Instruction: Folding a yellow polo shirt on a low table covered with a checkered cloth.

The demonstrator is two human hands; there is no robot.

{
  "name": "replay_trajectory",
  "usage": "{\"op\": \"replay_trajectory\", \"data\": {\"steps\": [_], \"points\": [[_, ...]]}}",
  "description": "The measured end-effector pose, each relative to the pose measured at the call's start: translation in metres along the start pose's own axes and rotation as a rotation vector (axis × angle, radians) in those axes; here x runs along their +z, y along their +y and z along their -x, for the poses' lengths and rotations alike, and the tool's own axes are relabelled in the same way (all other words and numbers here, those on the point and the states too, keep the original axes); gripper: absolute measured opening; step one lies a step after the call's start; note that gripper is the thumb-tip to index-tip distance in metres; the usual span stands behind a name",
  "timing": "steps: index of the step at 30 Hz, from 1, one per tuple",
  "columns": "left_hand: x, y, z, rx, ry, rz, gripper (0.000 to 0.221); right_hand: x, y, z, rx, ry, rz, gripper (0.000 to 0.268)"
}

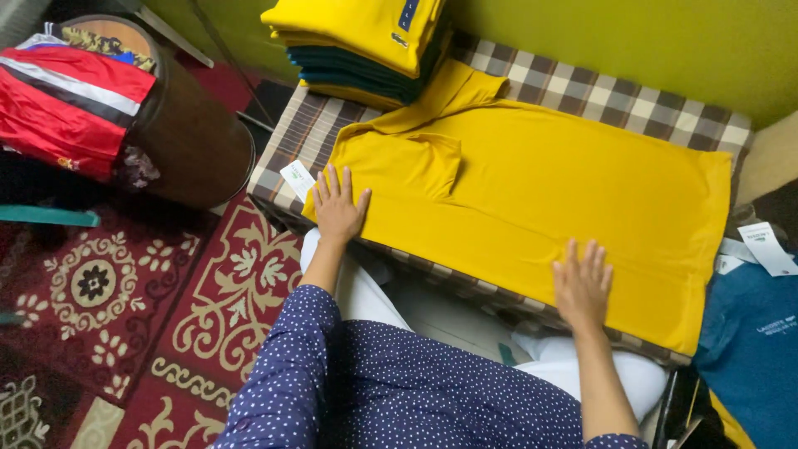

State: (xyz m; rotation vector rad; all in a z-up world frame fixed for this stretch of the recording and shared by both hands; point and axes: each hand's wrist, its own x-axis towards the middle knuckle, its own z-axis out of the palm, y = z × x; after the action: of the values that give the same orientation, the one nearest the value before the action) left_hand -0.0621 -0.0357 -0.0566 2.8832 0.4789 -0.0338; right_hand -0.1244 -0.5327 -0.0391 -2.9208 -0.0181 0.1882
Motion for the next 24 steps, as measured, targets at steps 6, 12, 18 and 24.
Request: {"op": "replay_trajectory", "data": {"steps": [6,12,18,24], "points": [[-0.004,0.011,0.003,-0.032,0.027,0.000,0.076,0.025,-0.122,-0.030,-0.335,-0.118,0.048,0.063],[-0.005,0.011,0.004,0.000,0.075,0.011,0.075,0.039,-0.188,-0.058,-0.416,-0.133,0.035,0.063],[-0.004,0.036,0.017,0.383,-0.027,0.095,0.074,0.046,-0.198,-0.088,-0.295,-0.005,-0.108,0.076],[0.020,0.077,0.010,0.644,-0.118,0.270,0.082,0.067,-0.222,-0.180,0.092,0.160,-0.436,0.087]]}}
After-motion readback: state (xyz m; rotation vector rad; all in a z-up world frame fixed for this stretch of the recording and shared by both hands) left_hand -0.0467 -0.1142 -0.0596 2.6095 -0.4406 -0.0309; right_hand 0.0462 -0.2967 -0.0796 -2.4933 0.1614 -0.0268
